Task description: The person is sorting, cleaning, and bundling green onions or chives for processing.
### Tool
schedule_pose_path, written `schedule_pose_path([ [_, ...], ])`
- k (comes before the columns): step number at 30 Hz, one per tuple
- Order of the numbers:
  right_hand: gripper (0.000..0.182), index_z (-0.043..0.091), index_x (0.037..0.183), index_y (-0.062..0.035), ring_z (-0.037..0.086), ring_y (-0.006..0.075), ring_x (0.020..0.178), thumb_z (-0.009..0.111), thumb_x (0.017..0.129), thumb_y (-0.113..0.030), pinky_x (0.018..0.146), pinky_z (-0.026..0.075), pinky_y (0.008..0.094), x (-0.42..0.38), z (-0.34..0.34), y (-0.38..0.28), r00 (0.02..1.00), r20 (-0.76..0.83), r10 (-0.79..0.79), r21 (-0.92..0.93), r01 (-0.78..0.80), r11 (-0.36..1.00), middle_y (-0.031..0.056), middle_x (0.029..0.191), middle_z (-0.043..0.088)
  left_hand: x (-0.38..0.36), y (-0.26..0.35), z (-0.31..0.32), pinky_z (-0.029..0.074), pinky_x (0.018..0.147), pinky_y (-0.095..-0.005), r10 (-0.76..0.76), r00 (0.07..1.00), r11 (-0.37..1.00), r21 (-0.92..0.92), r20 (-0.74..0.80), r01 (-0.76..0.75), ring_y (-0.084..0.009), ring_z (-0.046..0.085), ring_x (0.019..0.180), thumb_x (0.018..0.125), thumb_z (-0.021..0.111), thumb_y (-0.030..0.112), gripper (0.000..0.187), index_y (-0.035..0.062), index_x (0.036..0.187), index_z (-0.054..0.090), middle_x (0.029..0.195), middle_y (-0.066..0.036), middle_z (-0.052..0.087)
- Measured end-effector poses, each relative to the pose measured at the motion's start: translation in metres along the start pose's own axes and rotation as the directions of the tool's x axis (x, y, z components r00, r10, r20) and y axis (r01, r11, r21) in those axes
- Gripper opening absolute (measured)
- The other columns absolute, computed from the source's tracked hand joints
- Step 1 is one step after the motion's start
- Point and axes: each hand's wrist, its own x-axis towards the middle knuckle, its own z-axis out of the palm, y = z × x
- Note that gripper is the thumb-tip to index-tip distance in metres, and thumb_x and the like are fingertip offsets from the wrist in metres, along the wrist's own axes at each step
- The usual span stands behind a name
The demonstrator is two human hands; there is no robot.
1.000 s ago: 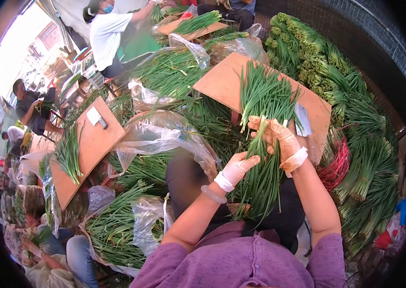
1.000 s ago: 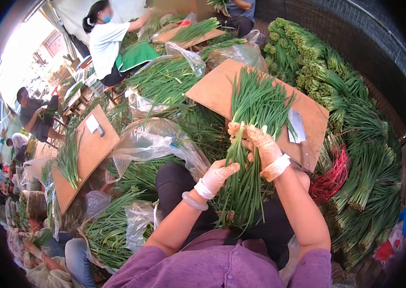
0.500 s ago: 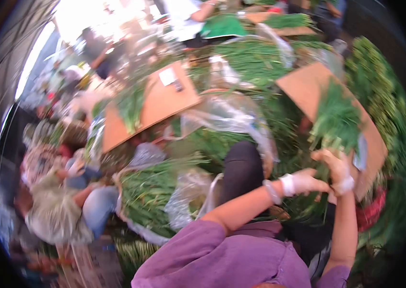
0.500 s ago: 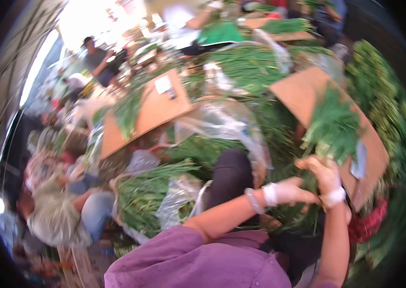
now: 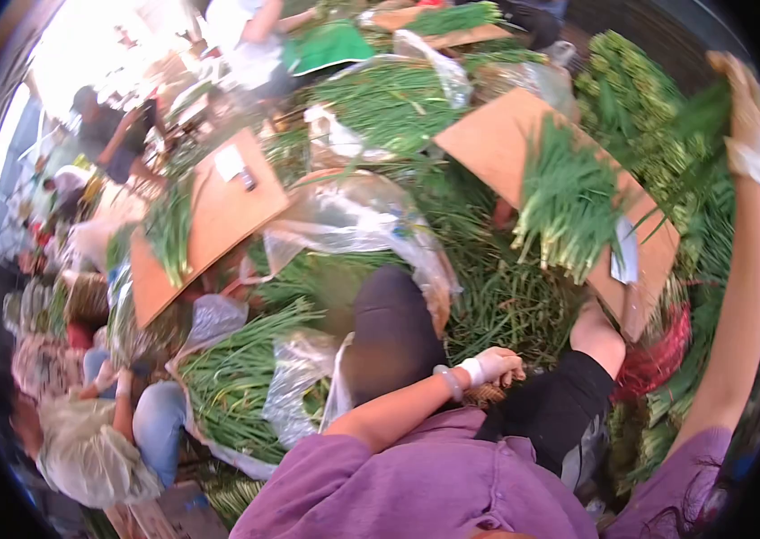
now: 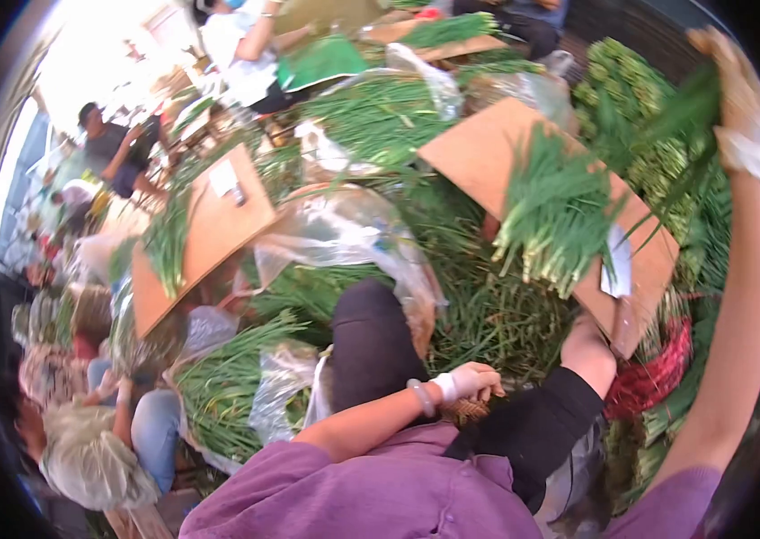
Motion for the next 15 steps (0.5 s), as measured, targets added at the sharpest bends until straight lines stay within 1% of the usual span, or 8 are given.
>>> schedule_pose_path([
  [1, 0.03, 0.054, 0.117, -0.0058, 0.054, 0.0182, 0.107, 0.044, 0.09, -0.009, 0.099, 0.036, 0.0289, 0.005, 0.018, -0.015, 0.98, -0.024, 0.198, 0.152, -0.192, 0.97, 0.0075, 0.116, 0.059, 0.006, -0.005, -0.002, 0.041, 0.043, -0.0247, 0.006, 1.0, 1.0, 0.013, 0.009, -0.006, -0.0097, 0.048, 0.046, 0.087, 0.047, 0.022, 0.025, 0.0025, 0.086, 0.063, 0.063, -0.004, 0.059],
  [3, 0.022, 0.059, 0.098, -0.002, 0.055, 0.014, 0.089, 0.041, 0.093, -0.014, 0.084, 0.04, 0.0263, -0.003, 0.057, -0.013, 0.994, 0.111, 0.004, 0.717, -0.082, 0.692, 0.005, 0.095, 0.062, 0.006, -0.004, -0.001, 0.046, 0.052, -0.024, -0.004, 0.999, 1.0, 0.027, 0.052, 0.002, -0.01, 0.054, 0.057, 0.088, 0.048, 0.02, 0.024, 0.0015, 0.092, 0.063, 0.071, -0.004, 0.061],
  [7, 0.017, 0.055, 0.077, -0.006, 0.053, 0.016, 0.072, 0.061, 0.082, -0.021, 0.064, 0.046, 0.0317, -0.09, 0.145, -0.012, 0.915, 0.341, -0.214, 0.275, 0.121, 0.954, 0.0033, 0.078, 0.056, -0.018, 0.006, -0.009, 0.049, 0.068, -0.0261, 0.053, 0.997, 0.993, 0.105, 0.053, -0.058, -0.0121, 0.058, 0.077, 0.087, 0.052, 0.018, 0.025, 0.0013, 0.104, 0.06, 0.086, -0.004, 0.063],
  [8, 0.012, 0.057, 0.075, -0.0078, 0.054, 0.0236, 0.07, 0.066, 0.07, -0.014, 0.061, 0.047, 0.0346, -0.113, 0.16, -0.016, 0.805, 0.385, -0.452, 0.065, 0.465, 0.883, 0.007, 0.076, 0.055, -0.028, 0.013, -0.014, 0.048, 0.069, -0.0266, 0.102, 0.994, 0.977, 0.183, 0.028, -0.105, -0.0121, 0.057, 0.077, 0.086, 0.053, 0.018, 0.026, 0.0016, 0.105, 0.06, 0.087, -0.004, 0.063],
  [9, 0.014, 0.059, 0.073, -0.01, 0.055, 0.0287, 0.075, 0.067, 0.063, -0.014, 0.064, 0.047, 0.037, -0.153, 0.183, -0.019, 0.807, 0.467, -0.362, 0.008, 0.405, 0.914, 0.0094, 0.077, 0.054, -0.039, 0.022, -0.02, 0.048, 0.071, -0.0271, 0.15, 0.989, 0.954, 0.263, 0.008, -0.147, -0.0121, 0.057, 0.077, 0.086, 0.054, 0.018, 0.027, 0.002, 0.107, 0.059, 0.088, -0.005, 0.063],
  [11, 0.021, 0.064, 0.078, -0.0125, 0.054, 0.0267, 0.094, 0.071, 0.059, -0.016, 0.084, 0.043, 0.0402, -0.206, 0.195, -0.048, 0.564, 0.825, 0.003, -0.079, 0.11, 0.991, 0.0093, 0.091, 0.056, -0.073, 0.041, -0.039, 0.046, 0.08, -0.0258, 0.17, 0.984, 0.968, 0.196, -0.061, -0.155, -0.0113, 0.057, 0.09, 0.087, 0.055, 0.02, 0.031, 0.0015, 0.112, 0.058, 0.098, -0.005, 0.063],
  [13, 0.038, 0.064, 0.092, -0.0121, 0.052, 0.0264, 0.105, 0.072, 0.055, -0.014, 0.092, 0.04, 0.0402, -0.272, 0.219, -0.035, 0.599, 0.801, 0.008, -0.019, 0.013, 1.0, 0.0077, 0.101, 0.058, -0.102, 0.046, -0.069, 0.046, 0.08, -0.025, 0.279, 0.935, 0.954, 0.172, -0.216, -0.245, -0.0102, 0.057, 0.089, 0.086, 0.056, 0.012, 0.028, 0.0013, 0.112, 0.058, 0.097, -0.005, 0.063],
  [15, 0.053, 0.061, 0.106, -0.0139, 0.049, 0.0271, 0.111, 0.073, 0.054, -0.012, 0.096, 0.036, 0.0424, -0.255, 0.197, -0.056, 0.597, 0.802, -0.01, 0.021, -0.012, 1.0, 0.0075, 0.111, 0.057, -0.14, 0.042, -0.104, 0.046, 0.079, -0.0233, 0.354, 0.835, 0.931, 0.069, -0.422, -0.36, -0.01, 0.057, 0.088, 0.088, 0.054, 0.006, 0.025, 0.0007, 0.112, 0.059, 0.096, -0.005, 0.063],
])
